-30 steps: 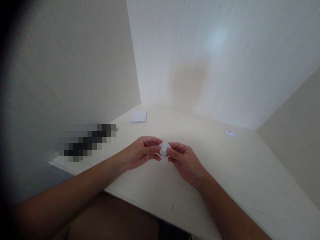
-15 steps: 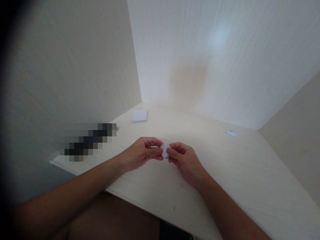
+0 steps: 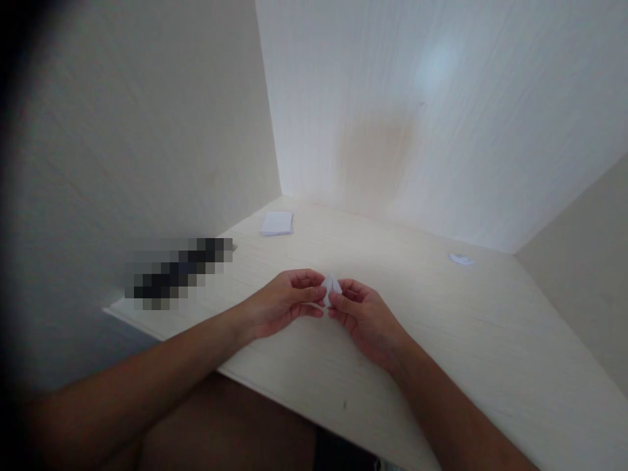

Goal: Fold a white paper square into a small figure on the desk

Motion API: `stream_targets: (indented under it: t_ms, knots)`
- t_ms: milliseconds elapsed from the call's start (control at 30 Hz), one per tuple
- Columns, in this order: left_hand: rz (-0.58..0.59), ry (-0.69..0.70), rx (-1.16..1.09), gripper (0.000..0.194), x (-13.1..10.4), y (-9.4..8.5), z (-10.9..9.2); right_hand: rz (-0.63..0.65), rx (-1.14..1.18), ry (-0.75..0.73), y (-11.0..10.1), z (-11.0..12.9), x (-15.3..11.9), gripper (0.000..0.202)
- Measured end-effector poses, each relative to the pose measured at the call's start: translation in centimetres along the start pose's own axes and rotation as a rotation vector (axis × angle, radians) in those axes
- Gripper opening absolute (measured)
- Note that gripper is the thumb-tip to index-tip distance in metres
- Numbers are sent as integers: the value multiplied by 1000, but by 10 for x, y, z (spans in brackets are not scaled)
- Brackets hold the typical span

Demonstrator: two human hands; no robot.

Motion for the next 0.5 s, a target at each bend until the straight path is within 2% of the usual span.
stream_targets:
  t_ms: [233,500]
  knots:
    - [-34,126,71,28,-2,4,2,-59,-213,-153,-3,2,1,22]
    - [-325,219,295,28,-5,-1,-5,-218,-581,-347,-3,14,-1,19]
Point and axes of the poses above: each hand's wrist, its own x-axis towards the middle knuckle, its own y-axis out of the palm, z = x × y, the point moved 5 cm from there along x, towards the middle knuckle, and after that the axes turned 4 degrees about x, right-handed, at the moved point
